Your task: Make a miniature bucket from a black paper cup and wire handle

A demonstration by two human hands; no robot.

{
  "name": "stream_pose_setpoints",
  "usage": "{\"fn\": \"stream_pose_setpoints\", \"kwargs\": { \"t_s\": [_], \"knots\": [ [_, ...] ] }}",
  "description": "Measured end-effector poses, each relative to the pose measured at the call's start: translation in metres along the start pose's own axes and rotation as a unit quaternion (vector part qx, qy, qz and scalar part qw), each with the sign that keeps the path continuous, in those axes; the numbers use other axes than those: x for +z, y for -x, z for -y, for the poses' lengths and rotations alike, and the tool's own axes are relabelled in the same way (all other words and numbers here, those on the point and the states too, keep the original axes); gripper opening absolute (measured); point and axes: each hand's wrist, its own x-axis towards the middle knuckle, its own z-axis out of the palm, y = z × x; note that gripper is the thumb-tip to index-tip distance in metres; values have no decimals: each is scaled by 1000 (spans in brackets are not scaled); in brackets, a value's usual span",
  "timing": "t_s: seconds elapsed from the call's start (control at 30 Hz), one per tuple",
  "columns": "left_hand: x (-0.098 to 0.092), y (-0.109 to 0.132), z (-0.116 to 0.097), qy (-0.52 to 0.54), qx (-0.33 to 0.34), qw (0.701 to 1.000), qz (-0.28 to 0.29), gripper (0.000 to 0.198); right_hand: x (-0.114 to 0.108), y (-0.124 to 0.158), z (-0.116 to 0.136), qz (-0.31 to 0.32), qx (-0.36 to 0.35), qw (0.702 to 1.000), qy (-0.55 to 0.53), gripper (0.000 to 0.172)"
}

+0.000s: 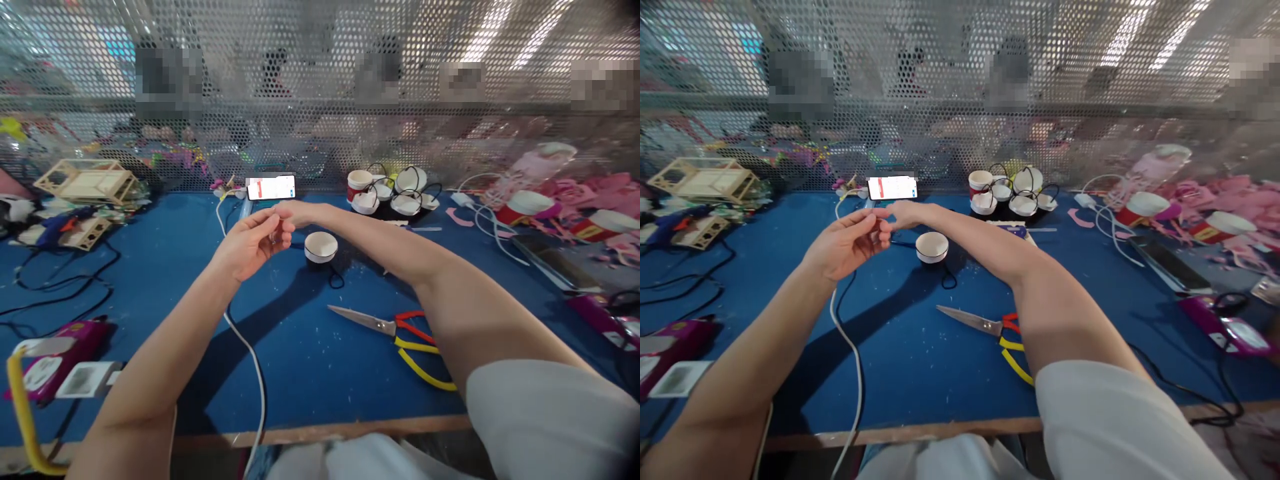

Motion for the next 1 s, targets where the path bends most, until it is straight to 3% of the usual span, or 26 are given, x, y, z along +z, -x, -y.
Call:
{"fn": "stream_pose_setpoints", "kwargs": {
  "t_s": [0.07,0.1,0.17,0.3,0.47,0.6,0.67,0.8,1.0],
  "knots": [
    [3,1,0,31,18,999,-29,13,-12,18,19,-68,18,997,18,16],
    [6,1,-1,43,32,998,-40,14,-17,32,30,-141,31,989,11,19],
    [14,3,-1,56,65,995,-48,15,-20,66,53,-193,51,977,-71,25],
    [44,10,4,59,107,991,-52,18,-3,138,87,-170,50,975,-131,29],
    [77,25,27,9,107,994,-19,16,29,193,98,-191,65,971,-131,15],
    [78,37,46,-85,89,990,68,14,39,221,94,-193,67,963,-173,20],
    [77,42,54,-147,94,981,80,14,42,231,92,-188,71,965,-170,21],
    [80,48,65,-223,136,964,42,13,53,243,86,-203,77,961,-174,22],
    [85,51,72,-309,191,932,-17,14,64,243,77,-213,96,931,-280,20]
  ]
}}
